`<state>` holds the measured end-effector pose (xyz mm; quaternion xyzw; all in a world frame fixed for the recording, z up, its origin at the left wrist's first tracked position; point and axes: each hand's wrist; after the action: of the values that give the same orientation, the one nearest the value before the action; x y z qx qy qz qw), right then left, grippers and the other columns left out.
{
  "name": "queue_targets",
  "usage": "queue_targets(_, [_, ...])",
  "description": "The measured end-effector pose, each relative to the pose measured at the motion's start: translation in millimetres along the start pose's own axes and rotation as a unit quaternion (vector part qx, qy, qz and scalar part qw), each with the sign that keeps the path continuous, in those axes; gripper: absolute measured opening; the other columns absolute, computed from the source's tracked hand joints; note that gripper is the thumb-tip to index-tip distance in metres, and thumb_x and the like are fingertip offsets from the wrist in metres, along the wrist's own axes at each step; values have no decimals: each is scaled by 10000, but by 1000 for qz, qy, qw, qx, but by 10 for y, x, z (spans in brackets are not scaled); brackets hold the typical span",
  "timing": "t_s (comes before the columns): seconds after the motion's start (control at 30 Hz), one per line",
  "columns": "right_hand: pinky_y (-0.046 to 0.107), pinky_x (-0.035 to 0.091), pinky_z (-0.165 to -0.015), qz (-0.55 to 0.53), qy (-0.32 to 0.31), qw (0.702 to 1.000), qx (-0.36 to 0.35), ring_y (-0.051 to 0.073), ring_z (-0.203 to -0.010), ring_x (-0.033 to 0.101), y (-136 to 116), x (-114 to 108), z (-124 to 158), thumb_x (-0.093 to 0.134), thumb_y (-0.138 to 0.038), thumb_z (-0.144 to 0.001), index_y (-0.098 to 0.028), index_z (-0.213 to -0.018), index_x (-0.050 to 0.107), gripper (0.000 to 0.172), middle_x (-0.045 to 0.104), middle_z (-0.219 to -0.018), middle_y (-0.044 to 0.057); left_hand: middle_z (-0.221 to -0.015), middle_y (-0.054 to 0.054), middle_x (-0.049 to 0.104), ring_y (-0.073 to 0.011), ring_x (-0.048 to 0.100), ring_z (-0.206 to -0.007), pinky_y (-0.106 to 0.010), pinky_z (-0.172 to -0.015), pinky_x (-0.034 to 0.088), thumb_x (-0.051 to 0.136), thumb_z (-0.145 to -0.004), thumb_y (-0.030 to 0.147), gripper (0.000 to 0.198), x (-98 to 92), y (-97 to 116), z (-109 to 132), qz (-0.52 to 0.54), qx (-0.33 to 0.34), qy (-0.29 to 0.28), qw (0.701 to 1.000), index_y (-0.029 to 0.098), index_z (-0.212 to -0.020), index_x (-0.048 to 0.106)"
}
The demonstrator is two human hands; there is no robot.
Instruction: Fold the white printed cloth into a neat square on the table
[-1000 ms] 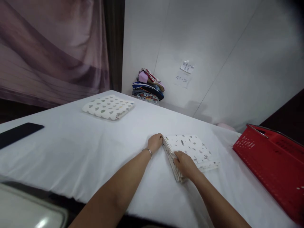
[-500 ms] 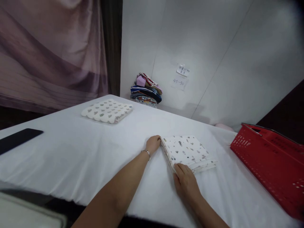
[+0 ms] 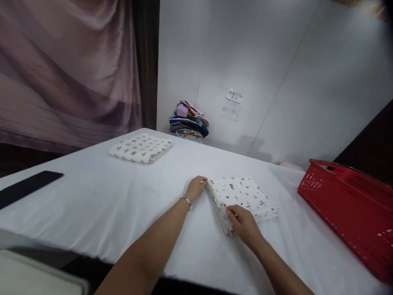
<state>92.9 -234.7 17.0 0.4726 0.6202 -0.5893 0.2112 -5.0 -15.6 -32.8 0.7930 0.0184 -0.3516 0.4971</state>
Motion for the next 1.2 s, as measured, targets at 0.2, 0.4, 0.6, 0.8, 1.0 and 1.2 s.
queue_targets(0.2, [215, 379, -646, 37, -22, 999, 24, 138, -719, 570, -114, 27, -570, 397, -231, -831, -193, -770, 642, 255, 658, -767, 17, -945, -18, 663, -148, 580, -885, -244, -816, 426, 482, -820, 259, 202, -26, -8, -16, 4, 12, 10, 1000, 201, -865, 670])
queue_targets(0.4, [228, 350, -646, 157, -51, 984, 72, 153, -774, 584, -181, 211, -995, 432, -285, -847, -179, -798, 644, 242, 670, -829, 52, -931, -17, 669, -148, 581, -888, -243, -812, 425, 485, -821, 286, 212, -60, -21, -41, 21, 2, -13, 1000, 206, -862, 677])
queue_targets(0.6, [241, 349, -652, 216, -84, 971, 65, 170, -828, 593, -171, 310, -1136, 422, -239, -852, -186, -854, 632, 217, 666, -895, 67, -882, -22, 677, -155, 590, -862, -249, -786, 439, 482, -811, 299, 226, -48, -63, -107, 33, -28, -36, 998, 196, -830, 683])
queue_targets(0.8, [238, 342, -658, 210, -77, 973, 58, 169, -811, 594, -129, 332, -1144, 388, -167, -840, -166, -826, 629, 242, 672, -865, 83, -848, -2, 679, -135, 600, -797, -231, -744, 450, 458, -825, 303, 232, -18, -101, -161, 50, -24, -41, 998, 202, -858, 664])
queue_targets(1.0, [203, 349, -667, 116, -77, 989, 52, 136, -773, 579, -9, 332, -1175, 412, -144, -805, -178, -785, 631, 222, 671, -809, 32, -1008, -12, 662, -150, 587, -913, -235, -815, 440, 492, -816, 251, 232, -26, -85, -194, 40, -15, -58, 997, 216, -969, 662])
queue_targets(1.2, [197, 363, -668, 54, -66, 994, 62, 132, -775, 575, 58, 362, -1192, 412, -165, -809, -178, -777, 642, 233, 671, -804, 14, -1011, -25, 646, -150, 570, -944, -234, -834, 420, 443, -840, 202, 262, -44, -75, -224, -13, 19, -68, 997, 212, -976, 667])
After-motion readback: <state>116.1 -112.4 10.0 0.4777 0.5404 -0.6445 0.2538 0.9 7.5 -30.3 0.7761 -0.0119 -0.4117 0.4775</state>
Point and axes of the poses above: each hand's wrist, its own z-axis away from the middle knuckle, its own x-axis out of the palm, y = z × x
